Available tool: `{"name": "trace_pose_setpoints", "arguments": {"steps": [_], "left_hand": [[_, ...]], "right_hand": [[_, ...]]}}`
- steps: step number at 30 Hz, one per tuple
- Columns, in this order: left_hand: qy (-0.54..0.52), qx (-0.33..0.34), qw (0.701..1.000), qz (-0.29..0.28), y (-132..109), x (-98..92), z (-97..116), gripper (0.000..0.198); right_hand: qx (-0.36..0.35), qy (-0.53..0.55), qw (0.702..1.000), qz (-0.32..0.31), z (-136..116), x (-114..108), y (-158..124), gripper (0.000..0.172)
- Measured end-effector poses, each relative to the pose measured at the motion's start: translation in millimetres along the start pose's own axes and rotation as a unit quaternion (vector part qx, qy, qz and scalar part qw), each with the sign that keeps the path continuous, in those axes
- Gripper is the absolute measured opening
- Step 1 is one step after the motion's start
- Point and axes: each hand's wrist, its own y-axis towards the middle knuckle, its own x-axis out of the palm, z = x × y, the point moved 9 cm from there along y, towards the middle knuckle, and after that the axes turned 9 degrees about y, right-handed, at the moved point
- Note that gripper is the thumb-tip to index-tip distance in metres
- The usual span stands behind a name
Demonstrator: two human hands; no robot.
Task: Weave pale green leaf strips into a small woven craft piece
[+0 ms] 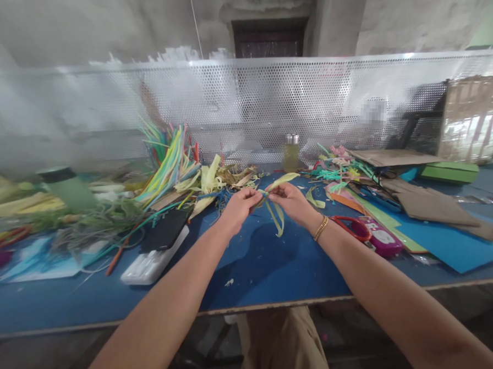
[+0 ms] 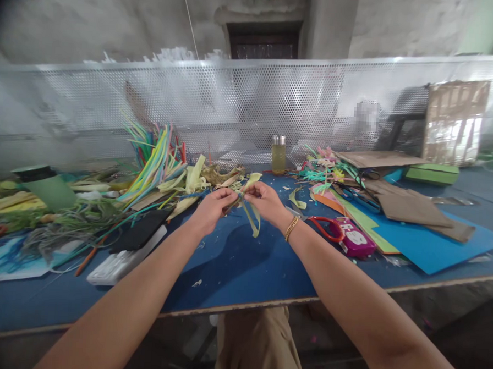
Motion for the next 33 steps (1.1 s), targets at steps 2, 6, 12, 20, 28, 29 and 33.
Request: {"name": "trace_pose_setpoints", "arguments": {"steps": [2, 6, 12, 20, 28, 29, 33], "left_hand": [[-0.036, -0.023, 0.999, -0.009, -1, 3.1, -3, 0.021], [-0.045, -0.020, 0.999, 0.001, -1, 0.8, -1, 0.023], [-0.038, -0.026, 0.999, 0.013, -1, -2.0, -2, 0.029], [-0.060, 0.012, 0.996, 0.058, -2, -1.3, 3, 0.021], [0.042, 0.058, 0.992, 0.103, -2, -11.2, 6, 0.018], [0.057, 0.062, 0.992, 0.093, -2, -9.9, 7, 0.018], [0.095, 0.067, 0.991, 0.065, 0, -4.8, 5, 0.021]], "right_hand": [[-0.002, 0.003, 1.000, 0.002, 0, 0, 0, 0.015], [-0.040, -0.024, 0.999, 0.004, -12, -1, -2, 0.015], [-0.026, -0.043, 0.999, 0.002, -7, 1, 0, 0.015], [0.001, -0.204, 0.973, 0.107, -2, -13, -7, 0.029], [-0.140, -0.342, 0.928, 0.044, -45, 12, -16, 0.015], [-0.143, -0.355, 0.923, 0.035, -44, 15, -16, 0.020], [-0.117, -0.372, 0.920, 0.037, -38, 12, -14, 0.020]]}}
